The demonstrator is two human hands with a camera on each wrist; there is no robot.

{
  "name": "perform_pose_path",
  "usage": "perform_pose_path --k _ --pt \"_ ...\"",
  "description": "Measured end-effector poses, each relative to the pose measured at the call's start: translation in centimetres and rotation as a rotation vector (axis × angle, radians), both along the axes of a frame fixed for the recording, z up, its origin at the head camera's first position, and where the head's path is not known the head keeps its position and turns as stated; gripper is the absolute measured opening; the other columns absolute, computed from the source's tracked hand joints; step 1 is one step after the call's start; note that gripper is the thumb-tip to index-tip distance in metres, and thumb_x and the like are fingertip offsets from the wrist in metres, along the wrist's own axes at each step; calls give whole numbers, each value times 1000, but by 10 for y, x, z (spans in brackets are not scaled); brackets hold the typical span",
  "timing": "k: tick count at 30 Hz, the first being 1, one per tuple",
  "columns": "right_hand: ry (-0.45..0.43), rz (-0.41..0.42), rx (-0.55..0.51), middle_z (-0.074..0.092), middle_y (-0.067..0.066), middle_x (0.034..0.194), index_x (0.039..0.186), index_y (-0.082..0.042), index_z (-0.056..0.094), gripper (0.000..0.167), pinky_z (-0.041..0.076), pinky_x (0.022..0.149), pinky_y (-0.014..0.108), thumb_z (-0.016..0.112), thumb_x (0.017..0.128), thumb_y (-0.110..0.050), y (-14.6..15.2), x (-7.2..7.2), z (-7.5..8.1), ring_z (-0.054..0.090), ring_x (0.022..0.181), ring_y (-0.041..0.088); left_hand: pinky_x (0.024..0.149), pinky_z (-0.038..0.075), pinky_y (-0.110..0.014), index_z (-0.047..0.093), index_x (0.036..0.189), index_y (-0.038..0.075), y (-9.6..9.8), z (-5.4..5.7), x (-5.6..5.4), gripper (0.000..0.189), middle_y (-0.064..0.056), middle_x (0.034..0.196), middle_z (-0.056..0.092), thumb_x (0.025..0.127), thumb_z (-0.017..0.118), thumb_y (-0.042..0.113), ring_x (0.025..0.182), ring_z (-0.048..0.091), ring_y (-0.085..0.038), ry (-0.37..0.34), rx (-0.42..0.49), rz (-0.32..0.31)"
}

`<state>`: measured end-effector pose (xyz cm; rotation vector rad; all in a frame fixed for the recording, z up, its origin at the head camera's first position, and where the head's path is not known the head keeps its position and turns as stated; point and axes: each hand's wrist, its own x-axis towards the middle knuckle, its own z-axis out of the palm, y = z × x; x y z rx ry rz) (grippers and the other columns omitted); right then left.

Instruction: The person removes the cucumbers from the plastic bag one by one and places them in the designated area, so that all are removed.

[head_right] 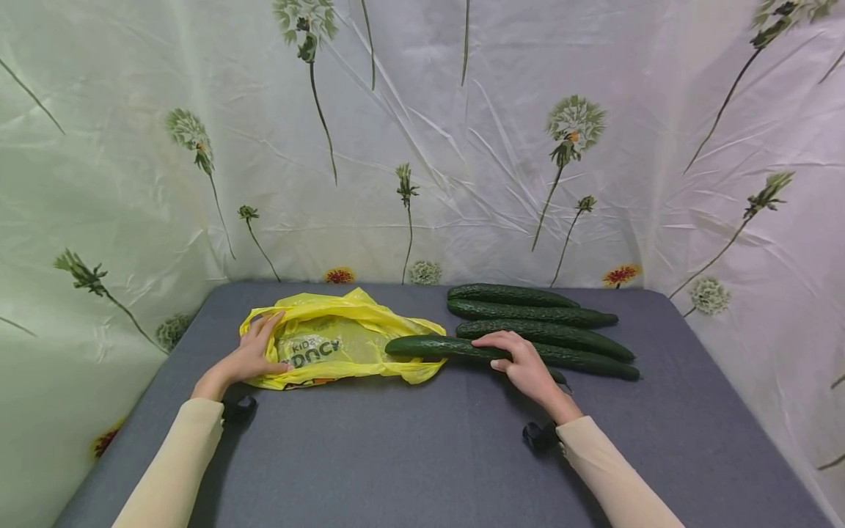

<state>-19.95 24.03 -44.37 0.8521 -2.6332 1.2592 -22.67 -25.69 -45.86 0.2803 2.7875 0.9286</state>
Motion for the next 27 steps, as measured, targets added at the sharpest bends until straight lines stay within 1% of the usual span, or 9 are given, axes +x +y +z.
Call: perform_pose_path --k 7,12,15,17,20,22,24,27 --pt "12 -27 12 62 10 121 120 -7 66 42 46 85 48 66 82 11 13 6 -2 52 113 28 95 16 -76 9 153 6 -1 -2 -1 106 -30 151 -2 78 80 31 133 0 -57 9 -2 -2" --pt "25 -23 14 62 10 120 120 -7 66 41 48 84 42 66 82 9 22 9 -2 53 111 26 95 17 -76 10 153 6 -2 -3 -1 106 -30 151 -2 78 80 30 133 0 -57 9 0 -3" --pt "16 -21 20 62 10 120 121 -7 66 43 48 84 36 66 82 11 27 11 -1 53 111 21 94 17 -76 10 153 6 -2 -3 -1 106 -30 150 -2 78 80 30 132 0 -58 7 -1 -5" --pt "7 -22 23 62 9 120 121 -8 66 45 49 84 35 66 81 13 30 11 -1 53 112 16 94 17 -76 10 153 6 -2 -3 -2 106 -30 150 -2 77 80 31 132 0 -59 6 0 -4" --pt "-2 -25 41 62 8 121 121 -9 66 46 49 83 37 65 81 14 36 11 -1 52 112 10 94 16 -76 10 153 6 -1 -2 -1 106 -30 150 -2 77 80 31 132 0 -59 6 1 -3" --pt "1 -26 52 62 8 121 121 -9 66 46 49 83 39 65 80 14 40 11 -1 52 112 8 95 16 -76 10 153 6 -1 -2 -2 106 -30 151 -2 77 81 30 132 0 -59 7 0 -1" --pt "2 -29 65 62 9 121 121 -9 66 47 49 83 39 65 80 14 44 12 0 51 112 7 95 16 -76 10 153 5 0 -2 -2 106 -30 150 -2 78 80 30 132 0 -59 10 -3 -2" --pt "-9 -29 65 62 9 120 121 -8 66 46 48 84 33 65 80 14 51 13 2 51 112 3 95 16 -76 10 153 6 -1 -2 -2 105 -30 150 -1 78 80 30 132 0 -59 12 -8 0"
